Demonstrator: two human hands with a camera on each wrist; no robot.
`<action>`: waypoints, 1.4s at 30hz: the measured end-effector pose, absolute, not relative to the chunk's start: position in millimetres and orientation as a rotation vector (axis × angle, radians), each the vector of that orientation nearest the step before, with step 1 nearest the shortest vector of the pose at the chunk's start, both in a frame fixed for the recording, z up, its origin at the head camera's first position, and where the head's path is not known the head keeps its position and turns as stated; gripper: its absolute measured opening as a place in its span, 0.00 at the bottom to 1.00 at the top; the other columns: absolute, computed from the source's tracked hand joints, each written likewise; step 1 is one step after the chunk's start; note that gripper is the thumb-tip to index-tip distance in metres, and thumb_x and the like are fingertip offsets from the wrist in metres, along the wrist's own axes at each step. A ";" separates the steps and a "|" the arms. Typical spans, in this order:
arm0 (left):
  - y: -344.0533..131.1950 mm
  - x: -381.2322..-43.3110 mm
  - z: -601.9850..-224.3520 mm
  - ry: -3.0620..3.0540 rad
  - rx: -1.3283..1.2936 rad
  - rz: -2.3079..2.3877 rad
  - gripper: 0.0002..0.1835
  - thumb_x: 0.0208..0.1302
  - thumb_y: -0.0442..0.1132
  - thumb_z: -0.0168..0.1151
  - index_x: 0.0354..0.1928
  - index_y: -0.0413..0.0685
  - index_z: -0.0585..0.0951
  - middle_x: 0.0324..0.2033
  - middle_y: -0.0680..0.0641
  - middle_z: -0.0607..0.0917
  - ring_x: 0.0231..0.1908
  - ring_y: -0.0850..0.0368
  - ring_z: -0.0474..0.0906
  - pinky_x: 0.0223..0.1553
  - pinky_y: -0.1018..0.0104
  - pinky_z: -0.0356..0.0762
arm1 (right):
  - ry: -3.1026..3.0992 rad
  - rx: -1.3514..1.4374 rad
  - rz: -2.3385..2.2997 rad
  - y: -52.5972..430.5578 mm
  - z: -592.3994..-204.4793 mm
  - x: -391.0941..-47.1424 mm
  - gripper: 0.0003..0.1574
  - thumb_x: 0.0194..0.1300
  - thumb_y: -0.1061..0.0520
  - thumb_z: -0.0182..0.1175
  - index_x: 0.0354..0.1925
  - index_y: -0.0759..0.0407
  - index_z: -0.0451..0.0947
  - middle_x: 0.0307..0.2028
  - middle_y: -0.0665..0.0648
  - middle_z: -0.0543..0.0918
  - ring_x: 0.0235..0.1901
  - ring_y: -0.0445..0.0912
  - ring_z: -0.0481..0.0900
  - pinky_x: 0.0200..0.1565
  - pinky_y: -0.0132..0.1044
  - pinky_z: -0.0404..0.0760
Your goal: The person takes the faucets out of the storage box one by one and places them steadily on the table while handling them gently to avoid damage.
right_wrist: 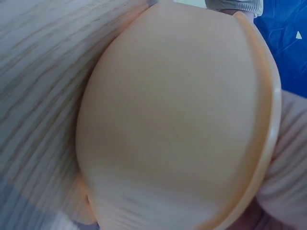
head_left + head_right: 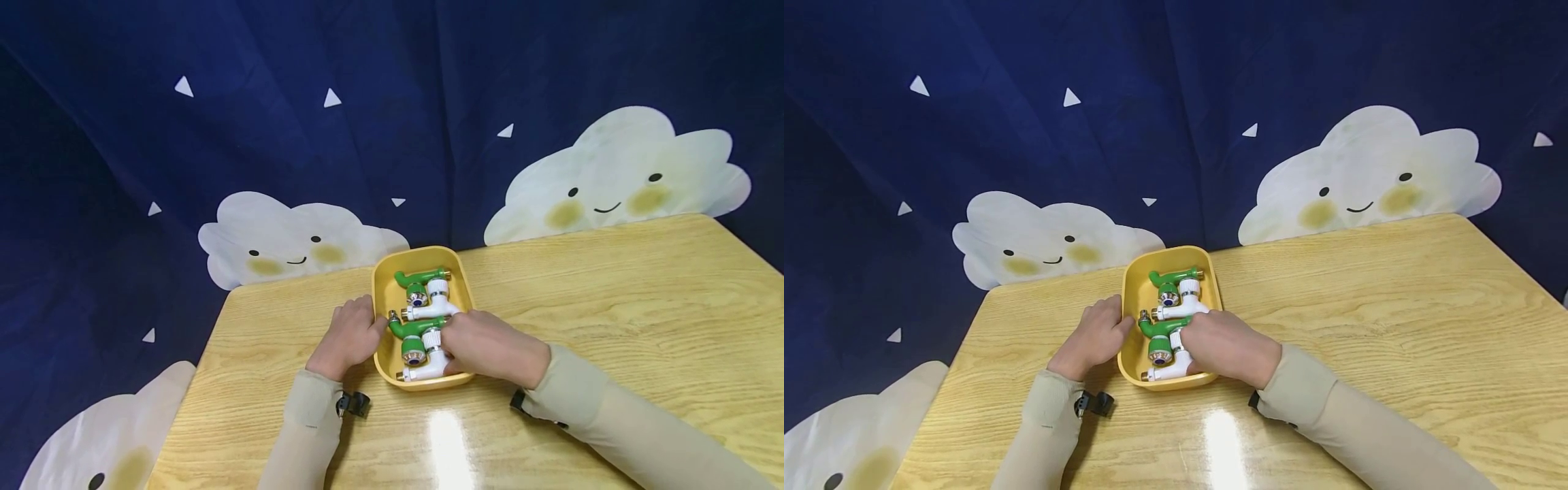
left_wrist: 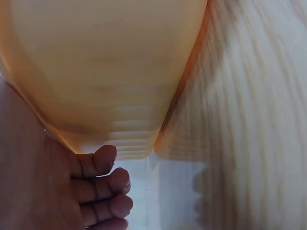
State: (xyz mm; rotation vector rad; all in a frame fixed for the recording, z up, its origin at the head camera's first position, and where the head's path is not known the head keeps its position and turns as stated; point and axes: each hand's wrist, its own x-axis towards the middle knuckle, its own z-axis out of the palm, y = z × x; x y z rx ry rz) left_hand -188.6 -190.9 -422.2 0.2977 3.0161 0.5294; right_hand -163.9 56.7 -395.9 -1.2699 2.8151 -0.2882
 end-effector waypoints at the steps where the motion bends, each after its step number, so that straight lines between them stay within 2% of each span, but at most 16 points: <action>1: -190.9 -188.7 -422.2 3.017 0.298 0.528 0.12 0.73 0.46 0.46 0.36 0.48 0.74 0.30 0.47 0.75 0.36 0.50 0.68 0.44 0.57 0.64 | 2.819 -1.259 -0.278 56.3 -395.9 -164.0 0.25 0.51 0.48 0.79 0.14 0.47 0.72 0.17 0.44 0.75 0.18 0.38 0.67 0.23 0.35 0.70; 9: -190.6 -188.6 -420.6 3.017 0.292 0.522 0.12 0.73 0.47 0.46 0.36 0.49 0.73 0.30 0.47 0.75 0.36 0.50 0.69 0.45 0.57 0.65 | 2.845 -1.178 -0.216 51.9 -395.7 -162.5 0.22 0.50 0.50 0.79 0.16 0.49 0.74 0.20 0.48 0.80 0.19 0.42 0.72 0.24 0.40 0.74; 15: -189.2 -189.2 -420.2 3.013 0.305 0.516 0.12 0.73 0.46 0.46 0.36 0.48 0.73 0.30 0.47 0.74 0.36 0.50 0.68 0.46 0.57 0.64 | 2.878 -1.148 -0.225 52.4 -394.9 -158.8 0.22 0.50 0.55 0.78 0.17 0.49 0.71 0.21 0.50 0.81 0.20 0.44 0.73 0.23 0.42 0.75; 26: -187.3 -188.7 -417.8 3.014 0.307 0.507 0.12 0.74 0.46 0.45 0.35 0.47 0.72 0.31 0.46 0.74 0.36 0.49 0.68 0.46 0.56 0.65 | 2.890 -1.095 -0.235 51.0 -392.7 -157.3 0.20 0.48 0.63 0.72 0.16 0.50 0.69 0.22 0.51 0.81 0.19 0.44 0.72 0.23 0.44 0.75; 30: -187.4 -188.7 -417.6 3.018 0.311 0.506 0.12 0.74 0.46 0.45 0.35 0.47 0.72 0.31 0.46 0.74 0.36 0.49 0.68 0.46 0.56 0.65 | 2.899 -1.093 -0.226 50.1 -393.7 -158.1 0.20 0.48 0.63 0.73 0.17 0.50 0.70 0.22 0.51 0.82 0.19 0.44 0.71 0.23 0.44 0.75; 38: -188.2 -187.7 -420.1 3.024 0.306 0.505 0.12 0.74 0.45 0.45 0.35 0.47 0.72 0.31 0.46 0.74 0.36 0.50 0.69 0.46 0.55 0.66 | 2.907 -1.075 -0.258 49.5 -396.5 -158.2 0.21 0.46 0.57 0.79 0.17 0.49 0.72 0.22 0.50 0.82 0.19 0.45 0.72 0.23 0.44 0.74; 42: -187.9 -186.6 -421.3 3.022 0.308 0.518 0.12 0.74 0.46 0.45 0.35 0.47 0.72 0.31 0.47 0.75 0.37 0.49 0.69 0.47 0.54 0.67 | 2.902 -1.074 -0.286 49.9 -396.7 -156.9 0.22 0.45 0.58 0.79 0.17 0.49 0.72 0.21 0.49 0.81 0.19 0.45 0.72 0.22 0.44 0.74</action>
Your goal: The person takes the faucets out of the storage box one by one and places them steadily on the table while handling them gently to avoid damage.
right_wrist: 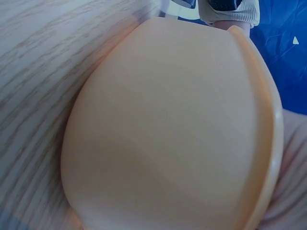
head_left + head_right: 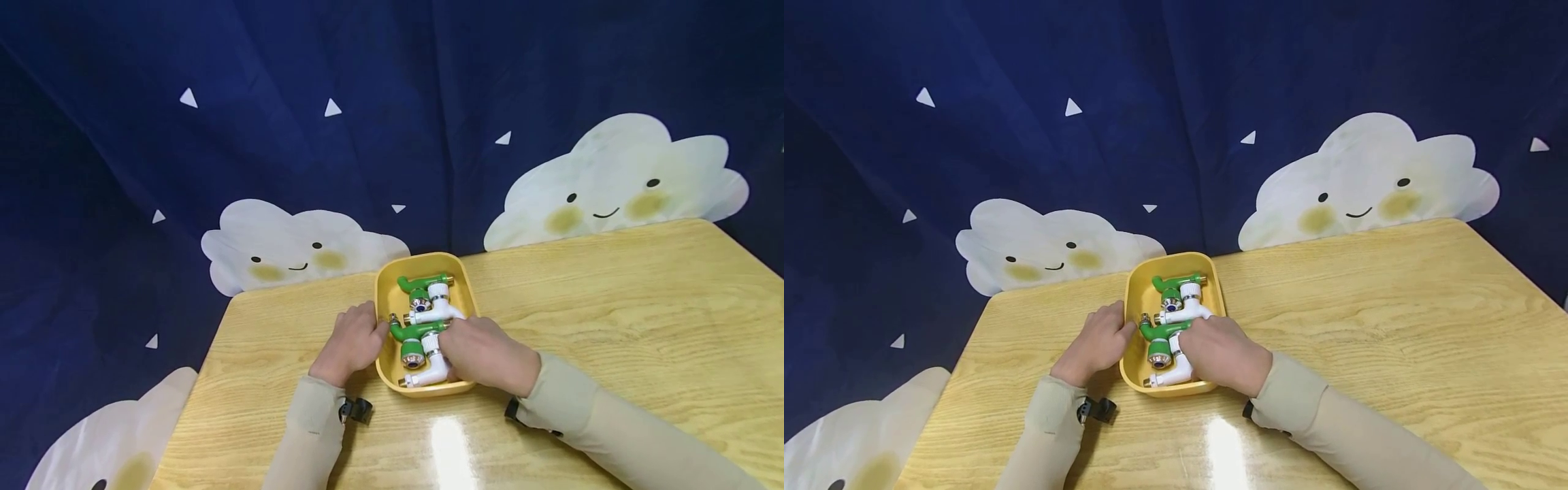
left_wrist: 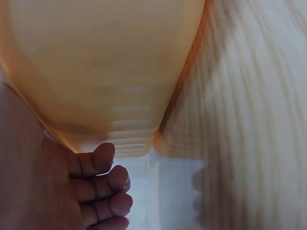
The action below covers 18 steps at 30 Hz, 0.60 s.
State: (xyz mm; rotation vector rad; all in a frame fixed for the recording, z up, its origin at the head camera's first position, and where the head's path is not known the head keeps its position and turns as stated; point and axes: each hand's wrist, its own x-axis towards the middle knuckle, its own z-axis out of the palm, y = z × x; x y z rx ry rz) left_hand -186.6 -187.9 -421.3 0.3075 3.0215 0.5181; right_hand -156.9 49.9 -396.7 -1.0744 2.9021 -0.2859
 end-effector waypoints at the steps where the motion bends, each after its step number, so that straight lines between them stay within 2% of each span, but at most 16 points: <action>1: -187.8 -186.4 -421.6 3.020 0.306 0.521 0.12 0.74 0.46 0.45 0.35 0.47 0.72 0.31 0.47 0.75 0.37 0.50 0.69 0.47 0.54 0.67 | 2.901 -1.071 -0.291 50.0 -396.9 -156.7 0.22 0.44 0.59 0.79 0.17 0.49 0.72 0.21 0.49 0.81 0.19 0.45 0.72 0.22 0.44 0.73; 18: -187.5 -186.8 -425.0 3.032 0.299 0.538 0.11 0.73 0.45 0.46 0.34 0.48 0.72 0.29 0.47 0.74 0.35 0.50 0.68 0.45 0.57 0.66 | 2.877 -1.051 -0.345 50.1 -395.6 -155.5 0.21 0.46 0.55 0.81 0.19 0.49 0.75 0.22 0.50 0.82 0.19 0.43 0.72 0.23 0.42 0.74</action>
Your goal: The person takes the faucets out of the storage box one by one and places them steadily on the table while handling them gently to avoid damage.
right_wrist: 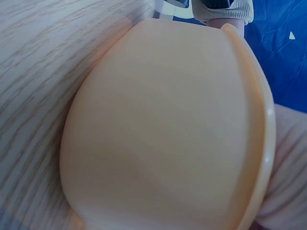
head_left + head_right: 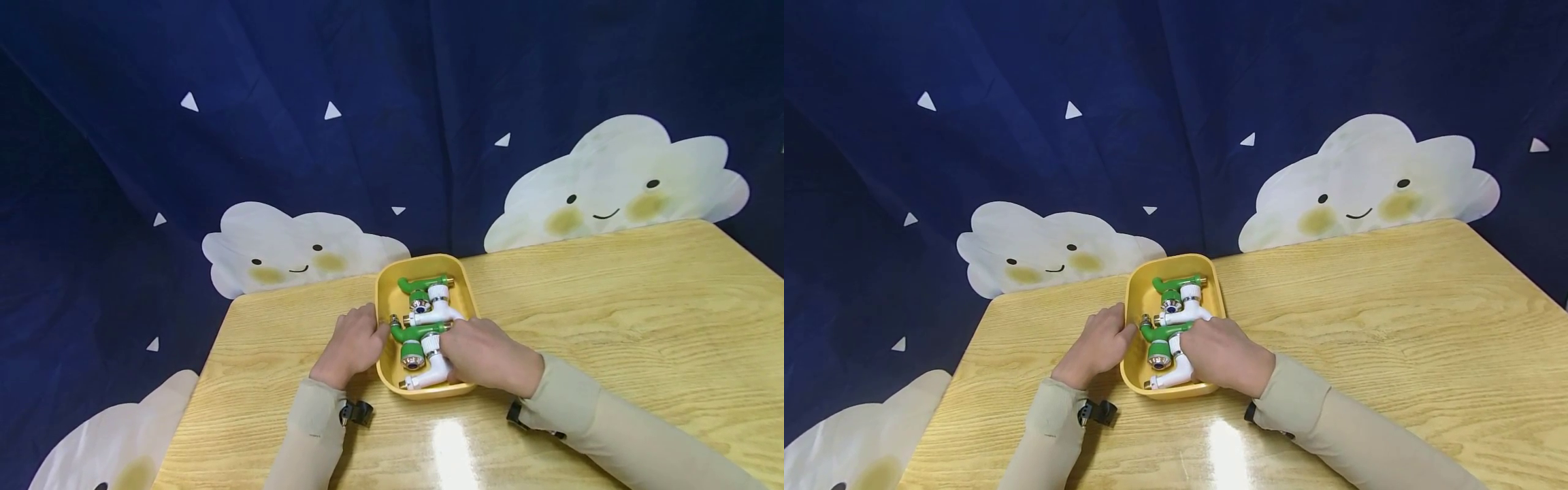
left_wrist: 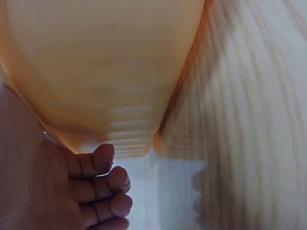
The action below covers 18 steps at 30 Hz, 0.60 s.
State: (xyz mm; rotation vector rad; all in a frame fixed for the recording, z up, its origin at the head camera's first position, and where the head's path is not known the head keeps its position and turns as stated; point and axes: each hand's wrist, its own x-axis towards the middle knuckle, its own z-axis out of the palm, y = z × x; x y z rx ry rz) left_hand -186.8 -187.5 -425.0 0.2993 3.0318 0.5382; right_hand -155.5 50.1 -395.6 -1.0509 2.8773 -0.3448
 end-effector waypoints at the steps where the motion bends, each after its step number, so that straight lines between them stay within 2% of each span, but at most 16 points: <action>1: -187.4 -186.8 -425.1 3.032 0.301 0.538 0.11 0.73 0.45 0.46 0.34 0.48 0.72 0.29 0.47 0.74 0.35 0.50 0.68 0.45 0.57 0.66 | 2.879 -1.053 -0.346 50.4 -395.7 -155.3 0.21 0.46 0.54 0.81 0.19 0.50 0.75 0.21 0.50 0.82 0.19 0.43 0.72 0.23 0.42 0.74; 9: -186.7 -186.6 -425.4 3.037 0.303 0.544 0.11 0.73 0.45 0.46 0.34 0.48 0.72 0.28 0.47 0.74 0.33 0.51 0.69 0.43 0.57 0.66 | 2.861 -1.058 -0.381 51.9 -396.3 -153.5 0.23 0.48 0.55 0.81 0.17 0.50 0.74 0.18 0.46 0.76 0.18 0.41 0.68 0.21 0.37 0.69; 18: -186.9 -186.7 -425.7 3.049 0.320 0.547 0.12 0.73 0.45 0.46 0.33 0.48 0.72 0.27 0.47 0.73 0.32 0.51 0.69 0.41 0.58 0.66 | 2.883 -1.142 -0.380 53.7 -392.6 -151.9 0.25 0.51 0.64 0.72 0.15 0.49 0.66 0.16 0.45 0.70 0.17 0.40 0.63 0.20 0.34 0.64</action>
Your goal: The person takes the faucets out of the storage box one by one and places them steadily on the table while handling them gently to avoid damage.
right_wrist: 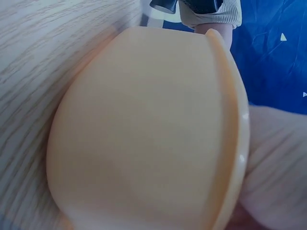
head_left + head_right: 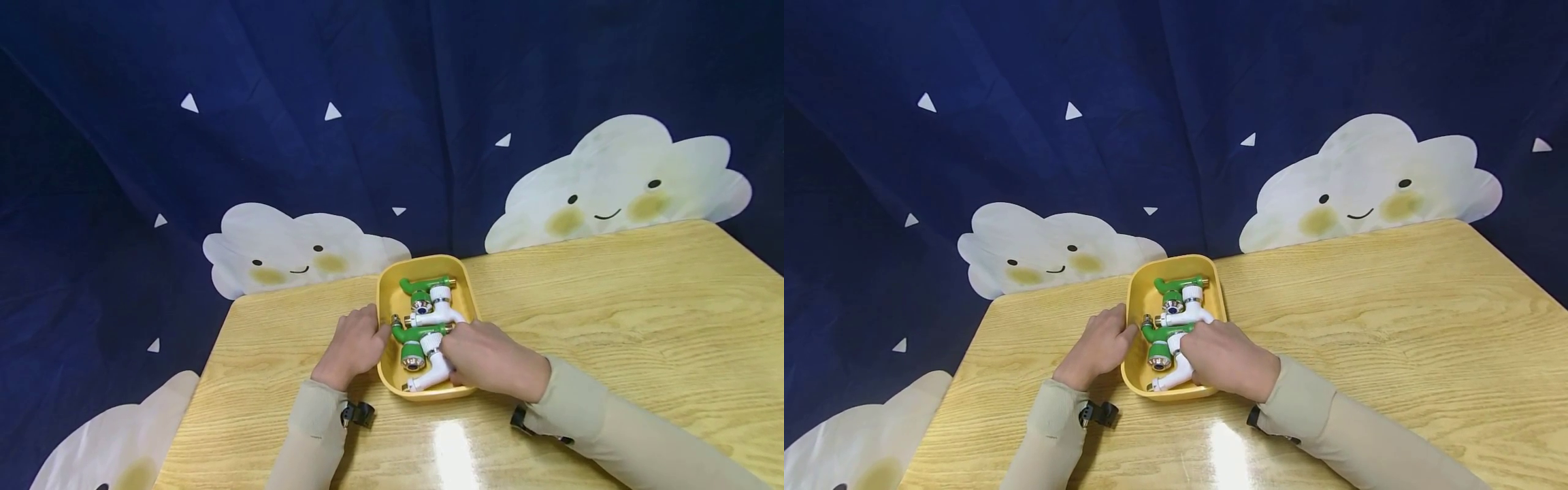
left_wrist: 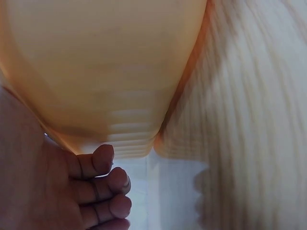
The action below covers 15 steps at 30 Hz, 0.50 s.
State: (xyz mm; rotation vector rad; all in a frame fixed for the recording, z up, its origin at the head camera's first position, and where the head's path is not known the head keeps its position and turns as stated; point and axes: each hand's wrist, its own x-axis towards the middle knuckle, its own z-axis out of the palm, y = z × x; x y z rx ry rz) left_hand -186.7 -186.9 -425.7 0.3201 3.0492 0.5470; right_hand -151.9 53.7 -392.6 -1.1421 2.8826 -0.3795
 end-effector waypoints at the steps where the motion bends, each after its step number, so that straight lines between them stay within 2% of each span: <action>1: -187.0 -186.7 -425.7 3.048 0.320 0.546 0.12 0.73 0.45 0.46 0.33 0.48 0.72 0.27 0.47 0.73 0.32 0.51 0.69 0.41 0.58 0.66 | 2.894 -1.154 -0.380 53.7 -392.6 -151.7 0.25 0.50 0.65 0.71 0.14 0.49 0.66 0.15 0.45 0.70 0.17 0.40 0.63 0.20 0.34 0.64; 7: -186.7 -186.6 -425.5 3.048 0.320 0.542 0.12 0.73 0.45 0.46 0.33 0.48 0.72 0.26 0.47 0.73 0.31 0.51 0.69 0.40 0.59 0.66 | 2.940 -1.215 -0.398 53.0 -392.6 -149.4 0.21 0.47 0.69 0.67 0.14 0.50 0.68 0.15 0.46 0.72 0.15 0.39 0.63 0.19 0.32 0.65; 15: -186.1 -186.3 -423.8 3.047 0.328 0.558 0.12 0.73 0.45 0.47 0.33 0.48 0.73 0.25 0.48 0.73 0.30 0.52 0.69 0.38 0.60 0.66 | 2.935 -1.196 -0.458 51.5 -394.0 -148.8 0.12 0.47 0.71 0.65 0.22 0.56 0.76 0.18 0.49 0.77 0.15 0.40 0.66 0.18 0.30 0.66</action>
